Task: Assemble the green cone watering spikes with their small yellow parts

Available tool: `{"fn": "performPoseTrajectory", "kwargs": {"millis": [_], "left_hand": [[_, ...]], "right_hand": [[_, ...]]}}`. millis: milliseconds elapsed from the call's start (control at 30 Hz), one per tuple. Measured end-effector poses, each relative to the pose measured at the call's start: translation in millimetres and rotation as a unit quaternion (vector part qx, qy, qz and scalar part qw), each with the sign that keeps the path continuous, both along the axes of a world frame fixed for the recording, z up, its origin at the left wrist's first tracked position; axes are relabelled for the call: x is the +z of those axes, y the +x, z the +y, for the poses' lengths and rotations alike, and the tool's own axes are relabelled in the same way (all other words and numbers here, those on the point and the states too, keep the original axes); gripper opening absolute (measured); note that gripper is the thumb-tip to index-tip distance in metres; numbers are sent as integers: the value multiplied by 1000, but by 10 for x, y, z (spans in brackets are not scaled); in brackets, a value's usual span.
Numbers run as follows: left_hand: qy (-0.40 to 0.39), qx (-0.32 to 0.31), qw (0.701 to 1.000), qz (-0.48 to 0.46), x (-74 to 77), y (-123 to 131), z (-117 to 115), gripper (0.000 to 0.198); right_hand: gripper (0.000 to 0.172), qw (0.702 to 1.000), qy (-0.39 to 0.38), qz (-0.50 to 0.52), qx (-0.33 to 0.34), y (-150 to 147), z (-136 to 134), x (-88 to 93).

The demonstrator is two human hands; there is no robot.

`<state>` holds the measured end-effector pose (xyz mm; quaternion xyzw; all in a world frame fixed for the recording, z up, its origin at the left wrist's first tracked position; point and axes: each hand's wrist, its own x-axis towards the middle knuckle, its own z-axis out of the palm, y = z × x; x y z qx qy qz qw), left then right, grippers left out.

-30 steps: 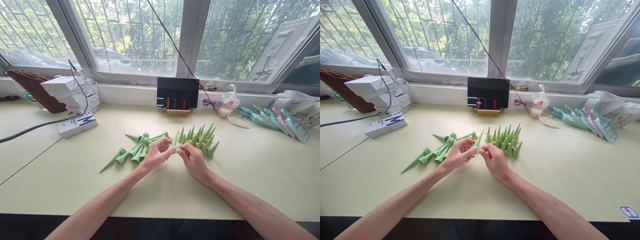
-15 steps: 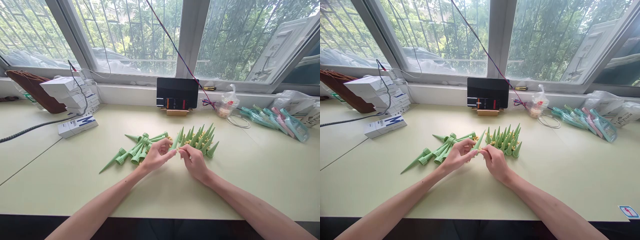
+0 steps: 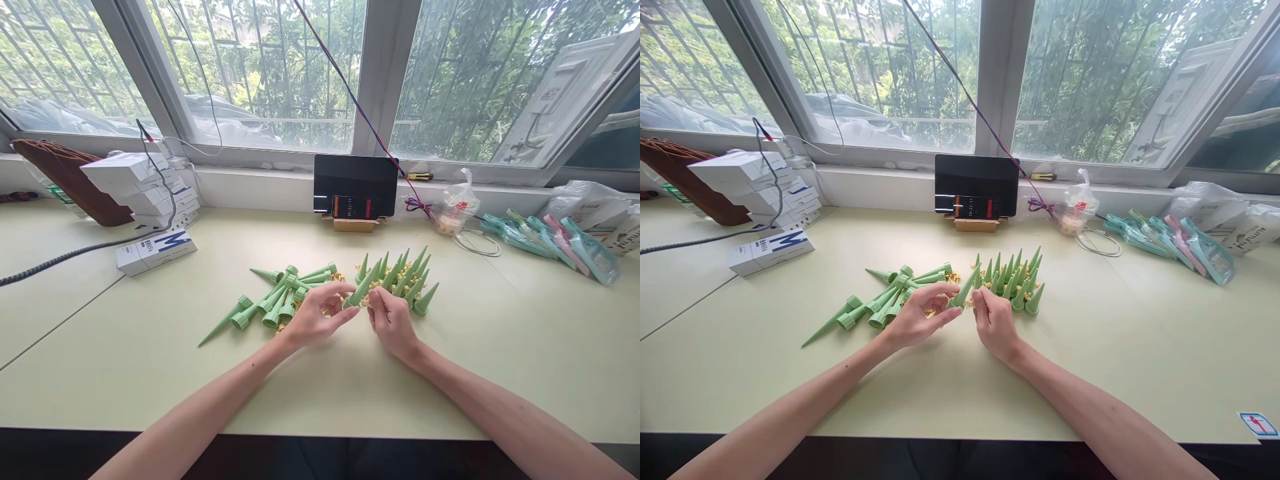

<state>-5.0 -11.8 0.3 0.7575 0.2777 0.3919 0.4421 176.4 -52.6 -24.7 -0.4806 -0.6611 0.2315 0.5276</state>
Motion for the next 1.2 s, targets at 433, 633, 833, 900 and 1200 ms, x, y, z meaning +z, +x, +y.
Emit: {"fn": "performPoseTrajectory", "kwargs": {"millis": [433, 633, 833, 900, 1200], "left_hand": [[39, -52, 998, -4, -13, -3, 72, 27], [58, -44, 997, 19, -12, 5, 50, 28], [40, -18, 998, 49, 13, 3, 23, 29], [30, -13, 998, 45, 21, 6, 19, 29], [-86, -5, 996, 3, 64, 2, 31, 38]], "right_hand": [[38, 998, -30, 45, 22, 3, 11, 2], [40, 997, -43, 63, 18, -2, 16, -7], [44, 998, -47, 50, 5, -6, 17, 20], [41, 998, -50, 49, 1, -6, 6, 44], [24, 999, -32, -18, -23, -25, -37, 119]]}}
